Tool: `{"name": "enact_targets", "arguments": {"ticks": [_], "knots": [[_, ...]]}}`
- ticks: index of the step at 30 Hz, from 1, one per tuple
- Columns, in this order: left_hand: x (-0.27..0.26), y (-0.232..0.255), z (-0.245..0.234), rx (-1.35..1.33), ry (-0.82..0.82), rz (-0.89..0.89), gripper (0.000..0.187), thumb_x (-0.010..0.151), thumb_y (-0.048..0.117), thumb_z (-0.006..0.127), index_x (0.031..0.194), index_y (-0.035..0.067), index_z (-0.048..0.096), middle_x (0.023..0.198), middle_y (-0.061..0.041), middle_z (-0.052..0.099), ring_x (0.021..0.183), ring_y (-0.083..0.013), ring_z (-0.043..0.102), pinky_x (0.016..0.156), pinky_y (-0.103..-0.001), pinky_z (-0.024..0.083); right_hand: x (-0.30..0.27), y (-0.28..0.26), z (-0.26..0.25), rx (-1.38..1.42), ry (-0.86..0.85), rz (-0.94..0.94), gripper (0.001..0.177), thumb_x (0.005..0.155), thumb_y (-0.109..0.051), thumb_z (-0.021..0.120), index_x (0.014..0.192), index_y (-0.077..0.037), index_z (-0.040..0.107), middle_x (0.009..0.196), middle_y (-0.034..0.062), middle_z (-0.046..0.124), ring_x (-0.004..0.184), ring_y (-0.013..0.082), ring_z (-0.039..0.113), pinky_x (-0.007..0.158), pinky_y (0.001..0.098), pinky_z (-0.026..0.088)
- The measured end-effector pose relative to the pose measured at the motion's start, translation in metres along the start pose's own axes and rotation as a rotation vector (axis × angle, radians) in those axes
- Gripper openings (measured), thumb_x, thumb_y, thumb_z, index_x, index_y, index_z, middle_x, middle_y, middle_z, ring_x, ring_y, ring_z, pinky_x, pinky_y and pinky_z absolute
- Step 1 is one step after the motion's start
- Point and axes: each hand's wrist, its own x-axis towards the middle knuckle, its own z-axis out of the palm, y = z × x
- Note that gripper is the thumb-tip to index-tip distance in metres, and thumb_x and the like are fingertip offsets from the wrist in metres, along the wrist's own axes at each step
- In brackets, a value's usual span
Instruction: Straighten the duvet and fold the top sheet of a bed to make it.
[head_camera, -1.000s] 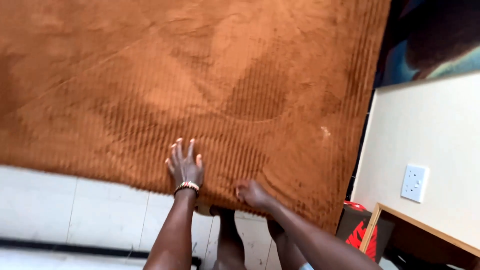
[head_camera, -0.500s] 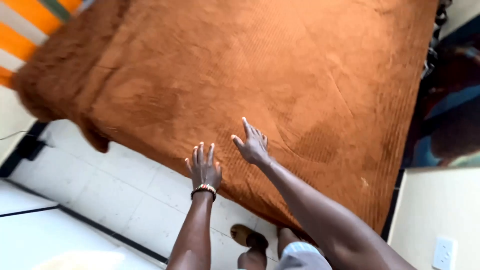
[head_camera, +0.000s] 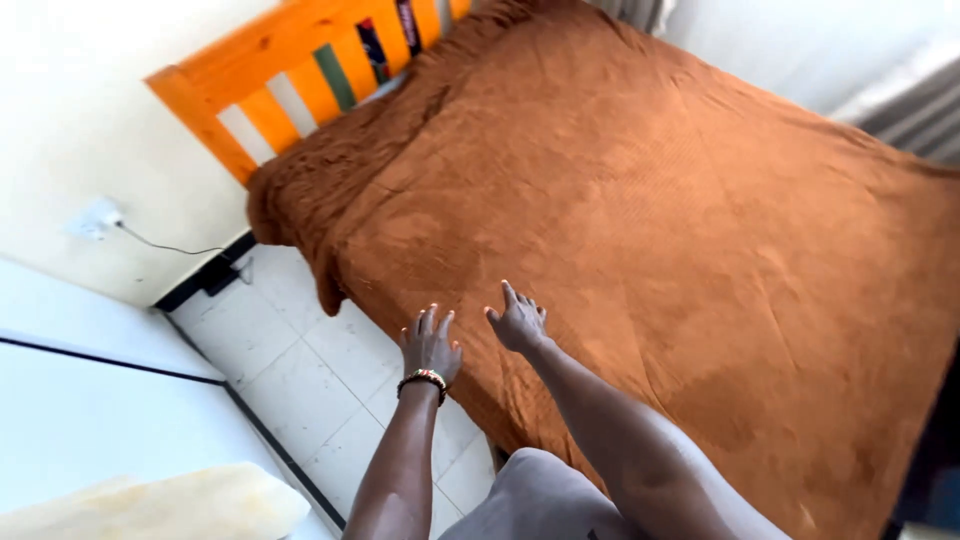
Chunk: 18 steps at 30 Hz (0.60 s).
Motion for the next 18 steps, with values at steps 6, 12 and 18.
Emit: {"name": "enact_targets", "arguments": {"ticks": [6,12,18], "knots": [[0.05,-0.084,-0.015,0.002,-0.091,-0.185,0.062,0.09,0.038,0.056,0.151,0.039,0.043,0.165,0.003,0.03,0.153,-0.0217,0.028,0.12,-0.057,0.033,0.072,-0.065,-0.005,-0.013,-0.133,-0.08,0.077,0.097,-0.059,0.054,0.159,-0.018,0.036,0.145,0.0197,0.057,0.141,0.0375,0.05,0.114,0.0638,0.029],[0.079,-0.162,-0.015,-0.02,-0.09,-0.289,0.061,0.091,0.042,0.052,0.151,0.042,0.041,0.161,0.008,0.032,0.151,-0.0168,0.031,0.121,-0.052,0.033,0.126,-0.138,0.016,0.027,-0.237,-0.127,0.079,0.096,-0.055,0.055,0.162,-0.017,0.033,0.153,0.0206,0.052,0.142,0.041,0.049,0.116,0.0622,0.027],[0.128,-0.234,-0.032,-0.052,-0.146,-0.279,0.061,0.092,0.038,0.053,0.152,0.037,0.043,0.159,0.006,0.036,0.15,-0.0178,0.034,0.121,-0.051,0.032,0.158,-0.221,0.037,0.102,-0.267,-0.113,0.074,0.095,-0.044,0.058,0.159,-0.014,0.037,0.144,0.0238,0.059,0.138,0.0429,0.053,0.114,0.0628,0.033]]}}
